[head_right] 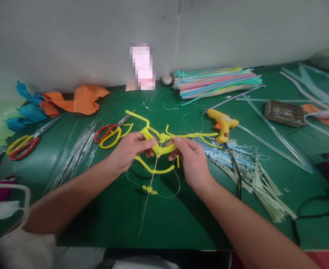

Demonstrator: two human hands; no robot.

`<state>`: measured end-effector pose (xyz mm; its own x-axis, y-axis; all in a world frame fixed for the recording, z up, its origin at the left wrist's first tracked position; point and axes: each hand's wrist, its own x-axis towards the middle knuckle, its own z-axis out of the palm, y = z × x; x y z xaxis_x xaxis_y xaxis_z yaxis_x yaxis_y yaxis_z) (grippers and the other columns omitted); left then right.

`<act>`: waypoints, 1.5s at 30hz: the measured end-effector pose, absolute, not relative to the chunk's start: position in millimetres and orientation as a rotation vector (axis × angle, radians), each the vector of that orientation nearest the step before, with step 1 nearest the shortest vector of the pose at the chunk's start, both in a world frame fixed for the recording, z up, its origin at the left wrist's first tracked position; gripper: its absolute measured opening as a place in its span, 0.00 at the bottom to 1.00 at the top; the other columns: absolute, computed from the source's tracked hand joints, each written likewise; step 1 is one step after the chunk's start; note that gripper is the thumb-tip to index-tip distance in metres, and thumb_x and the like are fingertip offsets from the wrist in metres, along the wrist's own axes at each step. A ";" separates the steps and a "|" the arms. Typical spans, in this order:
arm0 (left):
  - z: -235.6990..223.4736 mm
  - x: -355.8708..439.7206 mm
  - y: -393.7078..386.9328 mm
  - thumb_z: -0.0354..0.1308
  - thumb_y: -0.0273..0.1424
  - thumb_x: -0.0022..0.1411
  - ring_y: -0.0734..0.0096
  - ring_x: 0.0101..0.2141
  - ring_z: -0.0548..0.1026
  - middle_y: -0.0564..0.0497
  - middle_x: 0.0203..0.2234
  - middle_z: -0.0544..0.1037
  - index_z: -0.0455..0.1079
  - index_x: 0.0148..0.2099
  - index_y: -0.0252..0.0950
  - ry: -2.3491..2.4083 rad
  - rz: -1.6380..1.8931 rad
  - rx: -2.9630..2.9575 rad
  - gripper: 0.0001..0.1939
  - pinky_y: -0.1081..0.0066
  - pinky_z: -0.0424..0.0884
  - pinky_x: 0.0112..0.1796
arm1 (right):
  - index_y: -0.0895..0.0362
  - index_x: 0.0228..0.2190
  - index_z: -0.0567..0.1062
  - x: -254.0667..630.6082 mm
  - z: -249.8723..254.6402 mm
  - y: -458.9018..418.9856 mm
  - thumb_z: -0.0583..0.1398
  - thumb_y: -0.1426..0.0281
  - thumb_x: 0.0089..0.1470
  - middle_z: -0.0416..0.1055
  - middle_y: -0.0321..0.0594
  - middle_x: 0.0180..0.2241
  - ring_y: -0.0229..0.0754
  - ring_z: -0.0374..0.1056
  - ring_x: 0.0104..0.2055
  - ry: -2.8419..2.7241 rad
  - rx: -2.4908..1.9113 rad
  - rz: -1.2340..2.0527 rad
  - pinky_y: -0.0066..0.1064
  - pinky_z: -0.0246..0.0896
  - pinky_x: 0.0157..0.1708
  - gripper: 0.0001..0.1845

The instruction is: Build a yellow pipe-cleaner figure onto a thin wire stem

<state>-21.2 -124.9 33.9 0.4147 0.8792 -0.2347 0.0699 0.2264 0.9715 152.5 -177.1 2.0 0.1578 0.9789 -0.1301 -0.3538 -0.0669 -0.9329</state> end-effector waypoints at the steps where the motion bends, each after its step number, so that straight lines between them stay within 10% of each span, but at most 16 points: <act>1: 33.1 -21.7 -125.0 0.65 0.35 0.54 0.76 0.24 0.74 0.52 0.23 0.76 0.74 0.34 0.32 1.008 0.750 1.238 0.10 0.73 0.69 0.28 | 0.54 0.25 0.80 152.5 1.3 -176.9 0.63 0.62 0.54 0.74 0.36 0.26 0.35 0.64 0.22 -0.772 -1.097 1.297 0.30 0.61 0.26 0.12; 8: 28.4 -23.5 -123.7 0.62 0.34 0.58 0.77 0.24 0.74 0.49 0.33 0.80 0.72 0.47 0.34 0.979 0.905 1.232 0.15 0.74 0.70 0.28 | 0.55 0.22 0.79 152.2 0.1 -176.4 0.63 0.62 0.52 0.72 0.37 0.25 0.37 0.66 0.26 -0.774 -1.105 1.336 0.30 0.63 0.27 0.13; 45: 41.5 -34.9 -110.6 0.69 0.34 0.47 0.75 0.29 0.73 0.52 0.28 0.77 0.76 0.32 0.35 1.004 1.065 1.330 0.11 0.75 0.71 0.29 | 0.53 0.19 0.73 153.4 4.4 -180.6 0.62 0.57 0.54 0.67 0.35 0.19 0.39 0.64 0.23 -1.012 -1.304 1.130 0.34 0.61 0.30 0.18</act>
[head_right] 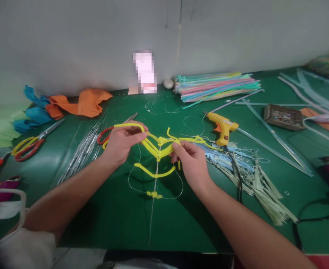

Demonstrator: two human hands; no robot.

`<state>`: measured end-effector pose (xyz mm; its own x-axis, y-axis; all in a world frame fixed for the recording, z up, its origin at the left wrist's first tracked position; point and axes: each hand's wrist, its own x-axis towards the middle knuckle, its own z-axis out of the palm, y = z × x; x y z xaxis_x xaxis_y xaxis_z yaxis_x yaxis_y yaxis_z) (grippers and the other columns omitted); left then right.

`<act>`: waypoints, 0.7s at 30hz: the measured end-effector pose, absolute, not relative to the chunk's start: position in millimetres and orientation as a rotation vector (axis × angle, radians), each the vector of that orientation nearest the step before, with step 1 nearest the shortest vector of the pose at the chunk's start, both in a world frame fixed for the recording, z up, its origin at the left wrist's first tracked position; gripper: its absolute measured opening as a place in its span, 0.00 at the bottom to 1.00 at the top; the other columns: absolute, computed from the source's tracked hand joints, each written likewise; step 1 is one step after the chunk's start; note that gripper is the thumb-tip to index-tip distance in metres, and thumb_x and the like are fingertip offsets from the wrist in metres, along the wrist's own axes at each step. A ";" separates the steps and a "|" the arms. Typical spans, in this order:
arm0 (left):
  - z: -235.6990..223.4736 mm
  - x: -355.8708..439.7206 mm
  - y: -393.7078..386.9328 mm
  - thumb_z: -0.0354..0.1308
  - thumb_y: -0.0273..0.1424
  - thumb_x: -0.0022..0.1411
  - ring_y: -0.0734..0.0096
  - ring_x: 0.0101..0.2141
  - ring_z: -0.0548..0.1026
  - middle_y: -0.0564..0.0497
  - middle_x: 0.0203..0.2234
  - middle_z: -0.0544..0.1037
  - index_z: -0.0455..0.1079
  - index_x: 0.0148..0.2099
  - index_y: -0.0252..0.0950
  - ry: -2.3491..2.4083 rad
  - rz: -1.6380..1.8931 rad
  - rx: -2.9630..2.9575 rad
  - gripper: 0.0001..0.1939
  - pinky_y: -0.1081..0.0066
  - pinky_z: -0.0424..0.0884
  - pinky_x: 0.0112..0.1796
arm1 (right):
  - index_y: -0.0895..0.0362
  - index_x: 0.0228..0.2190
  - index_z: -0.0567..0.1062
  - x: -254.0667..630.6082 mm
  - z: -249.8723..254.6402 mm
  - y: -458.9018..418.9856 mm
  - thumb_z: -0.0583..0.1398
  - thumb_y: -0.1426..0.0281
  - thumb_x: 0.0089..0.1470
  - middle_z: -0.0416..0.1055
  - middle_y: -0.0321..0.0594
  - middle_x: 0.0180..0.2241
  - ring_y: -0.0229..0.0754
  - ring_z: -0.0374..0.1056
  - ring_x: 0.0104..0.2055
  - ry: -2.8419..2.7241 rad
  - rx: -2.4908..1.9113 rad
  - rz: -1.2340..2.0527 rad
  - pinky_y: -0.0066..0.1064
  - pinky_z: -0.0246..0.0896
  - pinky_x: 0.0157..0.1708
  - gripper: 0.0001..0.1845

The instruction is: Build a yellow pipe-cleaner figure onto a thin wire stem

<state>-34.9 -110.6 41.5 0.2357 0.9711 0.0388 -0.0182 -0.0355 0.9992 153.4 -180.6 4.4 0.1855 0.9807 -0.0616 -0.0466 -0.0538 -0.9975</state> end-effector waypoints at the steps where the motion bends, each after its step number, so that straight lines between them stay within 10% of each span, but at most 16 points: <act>1: 41.2 -35.5 -110.0 0.69 0.33 0.48 0.75 0.29 0.73 0.52 0.28 0.78 0.76 0.32 0.35 1.022 1.067 1.351 0.10 0.74 0.72 0.31 | 0.53 0.19 0.73 153.8 6.8 -181.0 0.62 0.56 0.53 0.66 0.35 0.18 0.38 0.62 0.22 -1.005 -1.356 1.097 0.33 0.59 0.28 0.18; 11: 41.3 -37.1 -113.4 0.66 0.32 0.52 0.69 0.34 0.78 0.47 0.32 0.82 0.78 0.34 0.34 1.093 0.869 1.560 0.07 0.68 0.76 0.41 | 0.56 0.21 0.74 174.8 52.0 -195.5 0.67 0.66 0.48 0.65 0.32 0.19 0.34 0.56 0.21 -1.332 -1.384 0.031 0.32 0.51 0.24 0.10; 21: 25.3 -35.9 -107.7 0.68 0.32 0.49 0.69 0.34 0.78 0.47 0.32 0.81 0.77 0.33 0.33 1.057 0.789 1.523 0.09 0.67 0.75 0.42 | 0.52 0.26 0.81 165.3 61.0 -156.8 0.67 0.66 0.46 0.78 0.38 0.30 0.44 0.69 0.32 -1.687 -1.598 0.666 0.35 0.61 0.31 0.03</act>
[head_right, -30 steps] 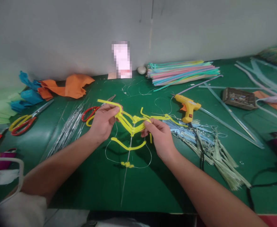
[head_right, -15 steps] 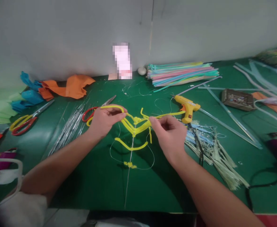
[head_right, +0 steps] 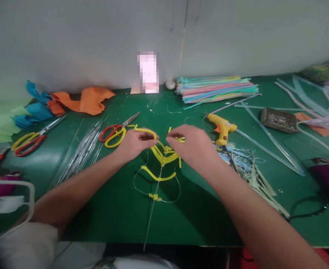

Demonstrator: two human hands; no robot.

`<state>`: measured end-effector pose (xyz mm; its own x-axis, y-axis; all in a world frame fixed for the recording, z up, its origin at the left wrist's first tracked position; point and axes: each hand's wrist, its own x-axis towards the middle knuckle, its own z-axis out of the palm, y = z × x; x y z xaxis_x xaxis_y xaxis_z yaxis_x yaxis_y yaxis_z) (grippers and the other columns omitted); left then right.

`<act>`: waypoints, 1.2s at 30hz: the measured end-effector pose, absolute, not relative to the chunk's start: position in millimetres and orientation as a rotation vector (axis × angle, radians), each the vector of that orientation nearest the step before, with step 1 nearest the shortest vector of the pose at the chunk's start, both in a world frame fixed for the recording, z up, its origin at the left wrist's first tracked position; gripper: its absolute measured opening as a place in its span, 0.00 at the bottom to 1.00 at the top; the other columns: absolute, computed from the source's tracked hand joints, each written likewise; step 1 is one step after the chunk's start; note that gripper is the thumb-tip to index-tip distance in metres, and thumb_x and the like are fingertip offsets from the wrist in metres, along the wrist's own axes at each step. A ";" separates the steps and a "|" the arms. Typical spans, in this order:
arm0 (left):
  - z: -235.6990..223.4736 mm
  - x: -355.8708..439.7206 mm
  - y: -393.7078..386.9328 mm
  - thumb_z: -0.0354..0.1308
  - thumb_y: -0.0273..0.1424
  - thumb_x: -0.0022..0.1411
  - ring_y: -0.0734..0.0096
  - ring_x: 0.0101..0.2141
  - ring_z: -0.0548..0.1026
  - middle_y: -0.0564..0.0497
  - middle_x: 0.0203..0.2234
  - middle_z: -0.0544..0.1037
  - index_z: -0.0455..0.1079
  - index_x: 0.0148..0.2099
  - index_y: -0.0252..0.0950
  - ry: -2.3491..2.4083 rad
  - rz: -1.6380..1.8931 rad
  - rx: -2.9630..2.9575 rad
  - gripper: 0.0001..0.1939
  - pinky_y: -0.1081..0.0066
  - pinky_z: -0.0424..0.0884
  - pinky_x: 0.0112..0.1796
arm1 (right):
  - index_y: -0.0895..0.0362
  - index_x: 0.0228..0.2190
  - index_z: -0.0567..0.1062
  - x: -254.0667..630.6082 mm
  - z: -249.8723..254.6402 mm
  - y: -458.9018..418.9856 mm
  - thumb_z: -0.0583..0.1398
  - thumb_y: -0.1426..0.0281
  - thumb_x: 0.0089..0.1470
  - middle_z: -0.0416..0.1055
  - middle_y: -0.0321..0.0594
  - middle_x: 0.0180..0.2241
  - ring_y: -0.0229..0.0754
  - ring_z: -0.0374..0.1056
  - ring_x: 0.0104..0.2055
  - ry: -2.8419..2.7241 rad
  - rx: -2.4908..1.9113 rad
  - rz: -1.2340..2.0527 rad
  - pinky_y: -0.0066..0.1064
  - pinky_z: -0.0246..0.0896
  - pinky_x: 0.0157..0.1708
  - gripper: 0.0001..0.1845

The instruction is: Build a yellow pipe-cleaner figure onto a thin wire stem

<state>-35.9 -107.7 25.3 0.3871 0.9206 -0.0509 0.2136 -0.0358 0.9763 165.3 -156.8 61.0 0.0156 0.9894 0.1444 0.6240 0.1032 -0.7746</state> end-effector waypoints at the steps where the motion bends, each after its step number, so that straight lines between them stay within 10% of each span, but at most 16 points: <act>1: 24.9 -35.7 -108.3 0.68 0.32 0.49 0.69 0.33 0.78 0.47 0.31 0.81 0.77 0.33 0.32 1.058 0.786 1.530 0.09 0.67 0.74 0.41 | 0.51 0.25 0.81 164.7 53.7 -147.5 0.67 0.66 0.45 0.78 0.37 0.28 0.43 0.69 0.30 -1.751 -1.601 0.793 0.34 0.59 0.30 0.03; 17: 15.7 -34.4 -105.7 0.66 0.33 0.52 0.69 0.34 0.78 0.46 0.33 0.81 0.77 0.37 0.31 1.009 0.823 1.555 0.11 0.69 0.73 0.40 | 0.53 0.32 0.81 170.5 25.5 -131.9 0.65 0.58 0.47 0.79 0.36 0.32 0.42 0.72 0.34 -1.769 -1.556 1.426 0.31 0.65 0.34 0.14; 36: 7.9 -28.2 -111.1 0.68 0.37 0.51 0.66 0.37 0.78 0.43 0.39 0.77 0.71 0.46 0.30 0.792 0.552 0.985 0.22 0.69 0.74 0.35 | 0.56 0.32 0.83 169.2 21.9 -136.6 0.66 0.62 0.46 0.79 0.42 0.32 0.43 0.73 0.33 -1.499 -1.559 0.957 0.35 0.68 0.35 0.13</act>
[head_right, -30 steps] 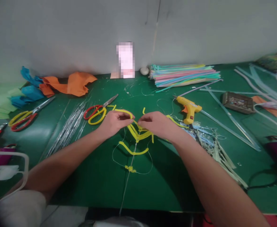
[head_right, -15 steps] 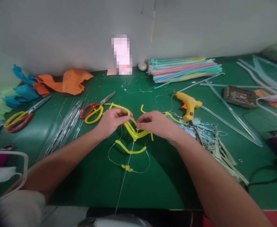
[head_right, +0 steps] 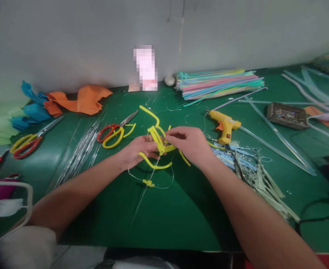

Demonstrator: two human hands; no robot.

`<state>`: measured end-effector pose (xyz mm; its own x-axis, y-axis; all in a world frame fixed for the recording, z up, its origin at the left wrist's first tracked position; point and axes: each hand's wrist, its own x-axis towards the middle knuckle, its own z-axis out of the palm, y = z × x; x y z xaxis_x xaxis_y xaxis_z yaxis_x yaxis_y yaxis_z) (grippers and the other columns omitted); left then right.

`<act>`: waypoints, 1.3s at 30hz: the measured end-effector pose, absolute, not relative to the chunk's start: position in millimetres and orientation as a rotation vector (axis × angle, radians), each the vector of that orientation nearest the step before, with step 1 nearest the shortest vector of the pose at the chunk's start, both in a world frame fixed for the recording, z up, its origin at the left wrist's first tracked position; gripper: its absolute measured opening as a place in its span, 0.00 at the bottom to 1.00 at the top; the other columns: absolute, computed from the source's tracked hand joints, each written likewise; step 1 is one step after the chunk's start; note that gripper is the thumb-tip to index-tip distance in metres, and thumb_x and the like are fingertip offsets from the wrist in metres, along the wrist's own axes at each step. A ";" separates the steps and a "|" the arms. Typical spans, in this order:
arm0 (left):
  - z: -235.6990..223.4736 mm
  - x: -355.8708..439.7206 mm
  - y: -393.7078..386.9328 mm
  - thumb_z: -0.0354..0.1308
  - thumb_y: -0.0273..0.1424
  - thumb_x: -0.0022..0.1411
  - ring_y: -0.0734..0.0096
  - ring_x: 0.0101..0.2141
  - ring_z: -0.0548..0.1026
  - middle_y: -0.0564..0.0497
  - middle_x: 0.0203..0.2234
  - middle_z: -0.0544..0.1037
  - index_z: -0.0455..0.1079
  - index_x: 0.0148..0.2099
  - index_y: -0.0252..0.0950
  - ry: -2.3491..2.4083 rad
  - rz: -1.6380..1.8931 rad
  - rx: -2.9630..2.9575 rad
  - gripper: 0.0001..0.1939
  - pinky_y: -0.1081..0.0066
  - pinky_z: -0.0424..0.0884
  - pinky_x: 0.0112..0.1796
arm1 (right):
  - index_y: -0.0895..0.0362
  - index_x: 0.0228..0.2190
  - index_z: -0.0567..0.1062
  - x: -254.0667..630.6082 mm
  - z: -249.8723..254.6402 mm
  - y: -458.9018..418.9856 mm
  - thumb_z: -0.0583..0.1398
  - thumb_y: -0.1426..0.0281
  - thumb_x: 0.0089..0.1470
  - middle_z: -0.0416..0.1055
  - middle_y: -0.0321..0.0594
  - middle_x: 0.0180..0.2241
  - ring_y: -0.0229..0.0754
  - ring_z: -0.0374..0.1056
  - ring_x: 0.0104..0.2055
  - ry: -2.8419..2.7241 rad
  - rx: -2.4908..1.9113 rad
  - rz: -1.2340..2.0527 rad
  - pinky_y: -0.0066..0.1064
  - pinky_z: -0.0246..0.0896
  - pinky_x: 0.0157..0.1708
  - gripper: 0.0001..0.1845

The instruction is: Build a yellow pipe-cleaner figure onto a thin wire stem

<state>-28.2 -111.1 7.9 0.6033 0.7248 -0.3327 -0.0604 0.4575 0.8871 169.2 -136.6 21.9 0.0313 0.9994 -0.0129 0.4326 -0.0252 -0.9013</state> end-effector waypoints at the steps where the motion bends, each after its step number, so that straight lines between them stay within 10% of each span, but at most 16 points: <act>1: 7.3 -27.2 -112.3 0.68 0.36 0.51 0.66 0.37 0.78 0.43 0.39 0.77 0.71 0.46 0.30 0.773 0.535 0.965 0.22 0.70 0.73 0.35 | 0.56 0.32 0.83 168.3 21.7 -136.9 0.65 0.63 0.47 0.79 0.42 0.32 0.43 0.73 0.33 -1.514 -1.552 0.899 0.35 0.68 0.35 0.12; 12: 2.1 -23.9 -115.9 0.67 0.32 0.49 0.71 0.33 0.77 0.46 0.40 0.78 0.70 0.48 0.33 0.729 0.646 0.925 0.23 0.71 0.71 0.34 | 0.57 0.42 0.79 164.3 15.6 -138.2 0.66 0.65 0.47 0.76 0.40 0.31 0.42 0.73 0.31 -1.455 -1.417 0.930 0.36 0.69 0.35 0.19; 39: 17.1 -19.4 -109.4 0.68 0.29 0.49 0.72 0.31 0.76 0.49 0.30 0.79 0.76 0.36 0.33 1.030 0.559 1.133 0.10 0.70 0.70 0.33 | 0.56 0.32 0.81 157.8 21.5 -142.9 0.66 0.64 0.46 0.78 0.40 0.32 0.40 0.71 0.32 -1.509 -1.445 0.927 0.34 0.67 0.35 0.10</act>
<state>-19.4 -109.4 17.1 0.4523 0.8076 -0.3784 0.1234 0.3635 0.9234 157.8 -142.9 21.5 0.0064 0.9972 0.0743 0.3849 0.0662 -0.9206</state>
